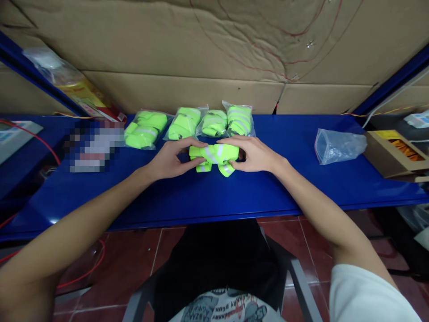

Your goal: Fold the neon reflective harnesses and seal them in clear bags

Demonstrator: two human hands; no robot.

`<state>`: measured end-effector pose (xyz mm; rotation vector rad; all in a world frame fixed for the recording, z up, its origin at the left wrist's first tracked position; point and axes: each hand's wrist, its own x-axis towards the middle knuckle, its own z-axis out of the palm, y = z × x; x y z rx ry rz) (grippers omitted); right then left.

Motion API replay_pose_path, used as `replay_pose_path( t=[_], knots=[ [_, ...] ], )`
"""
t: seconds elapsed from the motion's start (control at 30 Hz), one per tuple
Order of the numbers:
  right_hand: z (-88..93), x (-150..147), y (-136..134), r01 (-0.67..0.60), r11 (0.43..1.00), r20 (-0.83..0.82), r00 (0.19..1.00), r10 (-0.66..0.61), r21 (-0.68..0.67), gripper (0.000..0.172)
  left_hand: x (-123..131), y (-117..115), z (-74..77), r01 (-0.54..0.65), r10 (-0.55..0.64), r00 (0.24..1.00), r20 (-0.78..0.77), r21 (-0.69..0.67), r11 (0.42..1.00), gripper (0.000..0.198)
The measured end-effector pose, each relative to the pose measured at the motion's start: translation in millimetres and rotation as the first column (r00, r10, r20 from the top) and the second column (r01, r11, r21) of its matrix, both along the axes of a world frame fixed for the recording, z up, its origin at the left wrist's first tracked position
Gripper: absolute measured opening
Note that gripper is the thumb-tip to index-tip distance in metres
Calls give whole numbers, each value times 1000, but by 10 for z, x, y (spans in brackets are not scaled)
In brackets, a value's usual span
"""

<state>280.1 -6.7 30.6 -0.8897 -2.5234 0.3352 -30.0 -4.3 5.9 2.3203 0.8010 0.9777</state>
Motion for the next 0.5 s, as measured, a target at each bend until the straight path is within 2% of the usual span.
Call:
replay_pose_path(
  t=[0.1,0.2,0.3,0.4,0.5],
  knots=[
    [98,9,-74,29,999,-38,999,-28,20,72,2,34,-16,-36,38,999,33,-66,997,45],
    [158,-44,-171,34,997,-20,999,-33,65,60,5,105,-60,-32,46,994,101,-137,990,48],
    [166,-118,-241,-14,995,142,990,-1,104,45,6,189,-101,3,41,983,179,-241,971,49],
    [143,-143,-243,-20,992,309,951,-18,121,43,-2,260,-134,31,44,972,233,-307,951,49],
    [107,-115,-198,-45,990,325,946,-1,134,30,-10,293,-158,34,56,965,257,-332,943,49]
  ],
)
